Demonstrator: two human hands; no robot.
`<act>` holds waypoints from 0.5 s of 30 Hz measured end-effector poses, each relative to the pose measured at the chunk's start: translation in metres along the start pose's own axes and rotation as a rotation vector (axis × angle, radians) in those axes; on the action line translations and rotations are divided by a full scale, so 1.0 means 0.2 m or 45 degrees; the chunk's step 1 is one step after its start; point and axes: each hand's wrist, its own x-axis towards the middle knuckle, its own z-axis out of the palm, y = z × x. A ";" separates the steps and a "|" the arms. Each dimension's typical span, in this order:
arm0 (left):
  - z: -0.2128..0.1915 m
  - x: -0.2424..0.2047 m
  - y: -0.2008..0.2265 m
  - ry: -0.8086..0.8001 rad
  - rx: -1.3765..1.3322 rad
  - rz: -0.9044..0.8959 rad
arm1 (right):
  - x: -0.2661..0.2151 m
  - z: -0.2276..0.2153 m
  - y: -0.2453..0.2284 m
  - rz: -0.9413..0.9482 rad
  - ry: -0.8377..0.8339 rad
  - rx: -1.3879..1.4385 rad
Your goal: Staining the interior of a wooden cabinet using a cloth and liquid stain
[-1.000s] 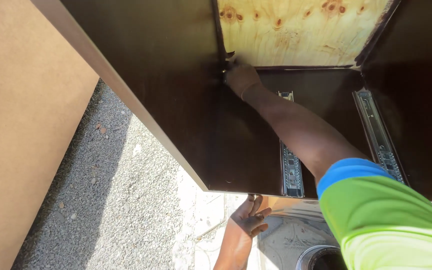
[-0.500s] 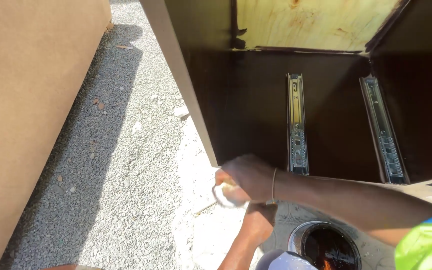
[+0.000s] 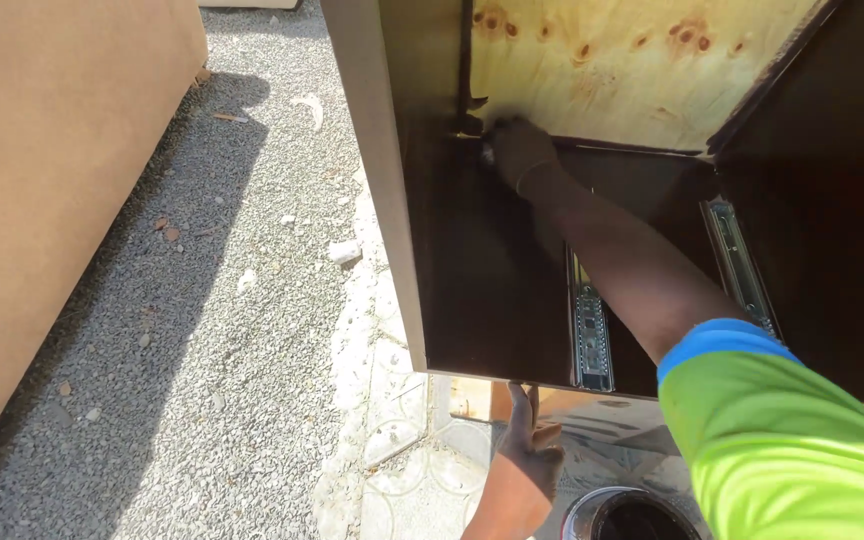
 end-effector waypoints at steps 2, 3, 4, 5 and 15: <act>-0.04 -0.03 0.08 -0.022 0.055 -0.063 | 0.05 -0.25 -0.04 0.087 -0.220 0.112; -0.05 -0.06 0.11 -0.058 0.113 -0.134 | 0.04 -0.37 -0.06 0.188 -0.450 0.220; -0.10 -0.10 0.16 -0.056 0.101 -0.150 | -0.02 -0.39 -0.10 0.182 -0.467 0.224; -0.14 -0.14 0.21 -0.134 0.444 -0.296 | -0.10 -0.41 -0.13 0.155 -0.413 0.349; -0.82 -0.25 -0.26 0.390 1.058 -0.481 | -1.58 -0.92 -1.21 -0.413 -0.638 1.046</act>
